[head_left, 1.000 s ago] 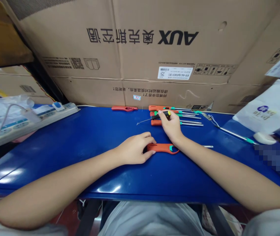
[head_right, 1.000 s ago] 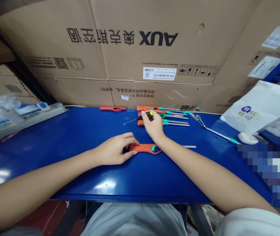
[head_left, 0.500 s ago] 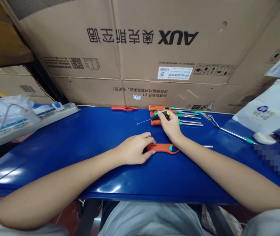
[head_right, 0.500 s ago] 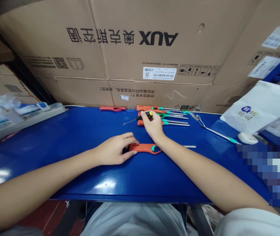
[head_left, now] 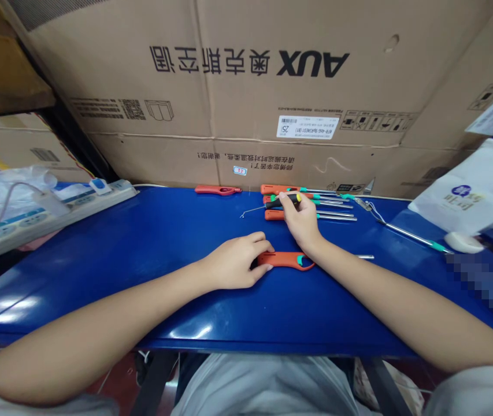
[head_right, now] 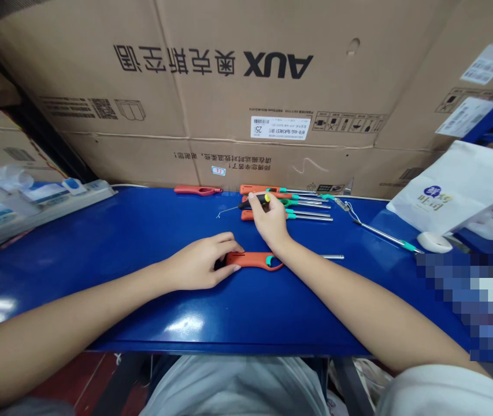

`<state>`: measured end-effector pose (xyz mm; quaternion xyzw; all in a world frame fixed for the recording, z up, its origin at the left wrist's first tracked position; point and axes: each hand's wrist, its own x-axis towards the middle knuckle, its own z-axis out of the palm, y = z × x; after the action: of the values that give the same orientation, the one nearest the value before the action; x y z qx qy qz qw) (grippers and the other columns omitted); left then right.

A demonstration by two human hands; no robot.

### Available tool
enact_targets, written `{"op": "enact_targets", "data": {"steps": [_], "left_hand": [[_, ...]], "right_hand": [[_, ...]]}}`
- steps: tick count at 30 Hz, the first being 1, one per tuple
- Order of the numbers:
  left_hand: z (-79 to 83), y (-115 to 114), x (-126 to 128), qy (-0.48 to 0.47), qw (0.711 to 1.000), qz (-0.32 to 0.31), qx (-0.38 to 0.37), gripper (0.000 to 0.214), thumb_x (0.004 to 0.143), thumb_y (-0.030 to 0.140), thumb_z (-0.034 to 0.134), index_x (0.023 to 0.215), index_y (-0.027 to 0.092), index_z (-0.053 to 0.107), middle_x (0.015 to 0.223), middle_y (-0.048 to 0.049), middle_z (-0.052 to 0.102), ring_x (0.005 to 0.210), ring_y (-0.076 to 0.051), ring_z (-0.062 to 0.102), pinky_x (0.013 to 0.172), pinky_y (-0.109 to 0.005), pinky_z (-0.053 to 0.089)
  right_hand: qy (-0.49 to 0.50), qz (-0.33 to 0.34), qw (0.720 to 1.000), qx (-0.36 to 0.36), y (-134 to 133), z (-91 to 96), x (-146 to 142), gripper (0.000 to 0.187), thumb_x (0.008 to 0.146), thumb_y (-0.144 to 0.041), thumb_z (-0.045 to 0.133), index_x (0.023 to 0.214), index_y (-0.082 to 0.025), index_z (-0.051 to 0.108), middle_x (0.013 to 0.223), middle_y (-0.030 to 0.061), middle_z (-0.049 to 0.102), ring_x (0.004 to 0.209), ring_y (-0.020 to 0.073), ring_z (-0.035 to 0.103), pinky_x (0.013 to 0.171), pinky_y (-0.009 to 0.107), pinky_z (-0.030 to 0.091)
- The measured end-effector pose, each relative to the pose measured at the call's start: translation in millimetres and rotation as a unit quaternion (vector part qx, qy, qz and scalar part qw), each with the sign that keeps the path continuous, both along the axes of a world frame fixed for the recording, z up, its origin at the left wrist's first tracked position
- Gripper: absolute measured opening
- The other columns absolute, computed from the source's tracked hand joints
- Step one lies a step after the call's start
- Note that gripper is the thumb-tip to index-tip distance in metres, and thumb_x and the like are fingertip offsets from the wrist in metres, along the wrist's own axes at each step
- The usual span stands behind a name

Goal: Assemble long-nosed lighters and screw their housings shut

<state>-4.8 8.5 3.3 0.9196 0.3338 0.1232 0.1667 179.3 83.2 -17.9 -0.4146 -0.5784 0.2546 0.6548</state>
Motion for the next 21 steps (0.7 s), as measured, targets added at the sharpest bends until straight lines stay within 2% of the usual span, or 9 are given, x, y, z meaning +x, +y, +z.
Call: {"op": "enact_targets", "data": {"steps": [11, 21], "left_hand": [[-1.2, 1, -1, -0.006, 1.0, -0.004, 0.0, 0.028, 0.092, 0.026, 0.058, 0.117, 0.015, 0.065, 0.108, -0.0088, 0.061, 0.091, -0.023, 0.064, 0.083, -0.037, 0.054], [-1.4, 0, -1, -0.024, 1.0, -0.01, -0.011, 0.027, 0.092, 0.024, 0.059, 0.115, 0.014, 0.066, 0.108, -0.0086, 0.061, 0.091, -0.022, 0.062, 0.084, -0.036, 0.053]], "right_hand": [[-0.012, 0.003, 1.0, 0.011, -2, 0.3, 0, 0.024, 0.087, -0.043, 0.065, 0.082, -0.02, 0.066, 0.079, 0.0023, 0.071, 0.077, 0.0176, 0.065, 0.079, 0.032, 0.052], [-0.025, 0.004, 0.998, 0.055, -11, 3.5, -2, 0.019, 0.088, -0.039, 0.064, 0.083, -0.02, 0.066, 0.081, 0.0025, 0.07, 0.078, 0.0166, 0.064, 0.074, 0.03, 0.053]]}}
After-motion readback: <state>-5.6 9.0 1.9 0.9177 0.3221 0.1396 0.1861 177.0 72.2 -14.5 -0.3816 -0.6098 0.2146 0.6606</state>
